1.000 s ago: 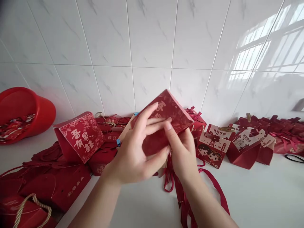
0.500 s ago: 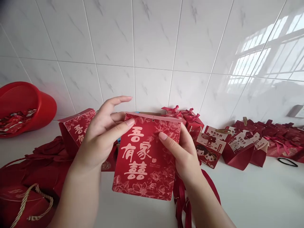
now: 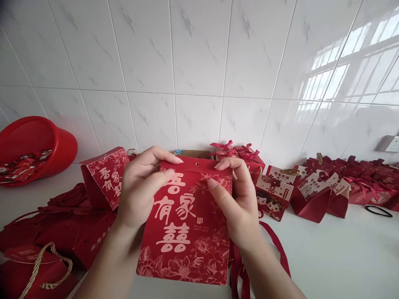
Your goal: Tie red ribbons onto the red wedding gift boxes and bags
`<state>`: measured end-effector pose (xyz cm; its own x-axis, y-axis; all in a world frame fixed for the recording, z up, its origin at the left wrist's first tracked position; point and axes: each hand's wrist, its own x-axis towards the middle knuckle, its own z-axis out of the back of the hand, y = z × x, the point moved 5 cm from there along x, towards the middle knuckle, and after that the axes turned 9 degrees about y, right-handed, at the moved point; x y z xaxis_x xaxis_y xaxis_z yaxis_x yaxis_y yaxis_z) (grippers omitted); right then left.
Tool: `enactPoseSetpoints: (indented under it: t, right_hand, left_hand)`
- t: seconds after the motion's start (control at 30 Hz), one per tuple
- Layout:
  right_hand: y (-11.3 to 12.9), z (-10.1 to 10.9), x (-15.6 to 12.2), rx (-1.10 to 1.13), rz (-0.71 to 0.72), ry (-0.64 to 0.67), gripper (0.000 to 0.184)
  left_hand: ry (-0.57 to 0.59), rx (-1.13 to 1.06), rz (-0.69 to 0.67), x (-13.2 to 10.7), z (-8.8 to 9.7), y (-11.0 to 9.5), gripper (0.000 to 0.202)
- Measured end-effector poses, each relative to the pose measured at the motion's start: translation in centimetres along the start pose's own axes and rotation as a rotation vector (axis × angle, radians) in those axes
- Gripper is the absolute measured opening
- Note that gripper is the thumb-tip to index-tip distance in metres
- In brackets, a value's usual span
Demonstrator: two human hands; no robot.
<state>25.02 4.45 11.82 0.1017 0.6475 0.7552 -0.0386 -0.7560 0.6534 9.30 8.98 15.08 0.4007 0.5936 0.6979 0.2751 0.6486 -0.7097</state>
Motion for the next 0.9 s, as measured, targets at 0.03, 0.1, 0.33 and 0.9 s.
enactPoseSetpoints:
  t: [0.03,0.1,0.33,0.9]
  right_hand:
    - [0.0,0.0,0.0,0.004,-0.004,-0.002,0.013]
    - [-0.2,0.0,0.0,0.022,-0.017,0.000,0.013]
    - [-0.6,-0.2,-0.3,-0.044,0.063,-0.013,0.016]
    - [0.5,-0.3,-0.8,-0.114,0.223,0.010,0.017]
  left_hand:
    - [-0.011,0.018,0.019,0.1,0.0,0.0,0.004]
    - [-0.025,0.053,0.059,0.2,0.0,-0.1,0.005]
    - [0.012,-0.100,0.181,0.1,0.2,0.3,0.024]
    - [0.072,0.045,0.052,-0.1,-0.5,-0.9,0.008]
